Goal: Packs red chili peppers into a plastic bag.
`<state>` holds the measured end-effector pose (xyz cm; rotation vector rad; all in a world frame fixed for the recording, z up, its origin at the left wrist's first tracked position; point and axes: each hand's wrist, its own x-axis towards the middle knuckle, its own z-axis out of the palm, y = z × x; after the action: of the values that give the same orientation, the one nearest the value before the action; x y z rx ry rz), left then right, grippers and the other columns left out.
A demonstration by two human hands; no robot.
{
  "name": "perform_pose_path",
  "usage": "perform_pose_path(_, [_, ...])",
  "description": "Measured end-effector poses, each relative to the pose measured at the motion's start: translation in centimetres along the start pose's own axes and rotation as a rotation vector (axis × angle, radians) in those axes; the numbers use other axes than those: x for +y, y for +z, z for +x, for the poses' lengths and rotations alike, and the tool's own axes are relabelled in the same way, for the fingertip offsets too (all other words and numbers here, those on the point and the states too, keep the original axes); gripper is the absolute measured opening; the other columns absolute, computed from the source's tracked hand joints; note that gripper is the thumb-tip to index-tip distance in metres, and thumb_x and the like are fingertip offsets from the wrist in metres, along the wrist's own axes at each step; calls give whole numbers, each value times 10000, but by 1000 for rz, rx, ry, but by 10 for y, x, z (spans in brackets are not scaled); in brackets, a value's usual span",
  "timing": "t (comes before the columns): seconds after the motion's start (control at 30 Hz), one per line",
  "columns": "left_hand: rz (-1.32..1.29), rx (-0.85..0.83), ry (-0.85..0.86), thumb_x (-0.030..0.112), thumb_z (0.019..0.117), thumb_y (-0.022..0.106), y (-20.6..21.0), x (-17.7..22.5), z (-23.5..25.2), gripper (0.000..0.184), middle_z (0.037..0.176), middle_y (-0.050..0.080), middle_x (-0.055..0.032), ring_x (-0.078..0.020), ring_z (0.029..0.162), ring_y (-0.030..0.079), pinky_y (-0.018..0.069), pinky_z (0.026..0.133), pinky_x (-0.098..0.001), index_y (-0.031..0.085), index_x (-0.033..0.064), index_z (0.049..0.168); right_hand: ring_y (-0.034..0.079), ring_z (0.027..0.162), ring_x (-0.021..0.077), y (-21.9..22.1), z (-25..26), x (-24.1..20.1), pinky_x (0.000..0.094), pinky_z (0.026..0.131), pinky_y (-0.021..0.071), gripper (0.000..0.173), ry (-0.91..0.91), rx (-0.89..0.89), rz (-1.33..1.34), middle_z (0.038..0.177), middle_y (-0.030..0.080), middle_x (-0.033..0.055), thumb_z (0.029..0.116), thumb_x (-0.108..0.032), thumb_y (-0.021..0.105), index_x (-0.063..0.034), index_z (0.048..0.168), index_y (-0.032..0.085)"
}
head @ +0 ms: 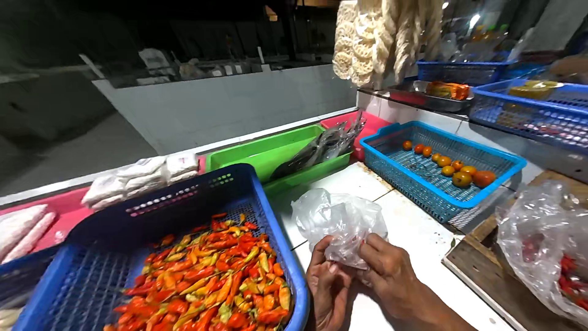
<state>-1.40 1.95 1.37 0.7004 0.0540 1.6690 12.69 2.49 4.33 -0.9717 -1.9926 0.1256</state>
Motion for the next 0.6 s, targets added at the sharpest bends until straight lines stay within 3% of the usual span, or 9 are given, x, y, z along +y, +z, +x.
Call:
perform_pose_path(0.13, [55,40,-9,175,856,778,-1,4,-1,422,1092,746,-118,-233,957,751,635,818,-405,675,153,1265,629,689,189,-23,10,-5,349,567,527,132,21,-4,46,789,624,88,900,-121,622,-44,837,708])
perform_pose_path(0.23, [91,-18,4,242,946,678,-18,12,5,303,1082,761,-107,-252,885,769,647,733,-392,701,236,1247,558,650,120,-52,23,-16,258,558,467,223,0,98,130,719,560,48,949,-110,576,-28,775,688])
perform_pose_path(0.3, [108,-4,38,243,985,636,-25,12,7,244,1085,750,-83,-221,840,759,642,692,-359,682,221,1223,549,659,81,-73,33,-28,214,562,465,220,-21,165,159,722,557,25,946,-93,588,-27,764,691])
perform_pose_path(0.4, [199,136,93,177,1022,542,-19,4,4,134,935,741,-2,-99,676,709,589,544,-231,647,216,1096,555,630,114,-82,48,-28,262,512,458,182,-42,168,60,717,547,27,906,-82,595,-38,747,671])
perform_pose_path(0.53, [-27,-90,-55,202,988,624,-33,15,9,180,946,753,-82,-144,675,725,591,537,-258,735,146,1117,541,628,124,-103,64,-27,271,521,451,182,-41,222,68,697,533,29,896,-43,577,-27,734,657])
perform_pose_path(0.6, [-75,-145,-91,206,996,613,-41,19,11,203,976,753,-81,-149,701,728,600,558,-267,736,142,1143,539,654,114,-126,73,-40,258,546,451,185,-92,305,37,706,541,27,893,-36,564,-24,735,660])
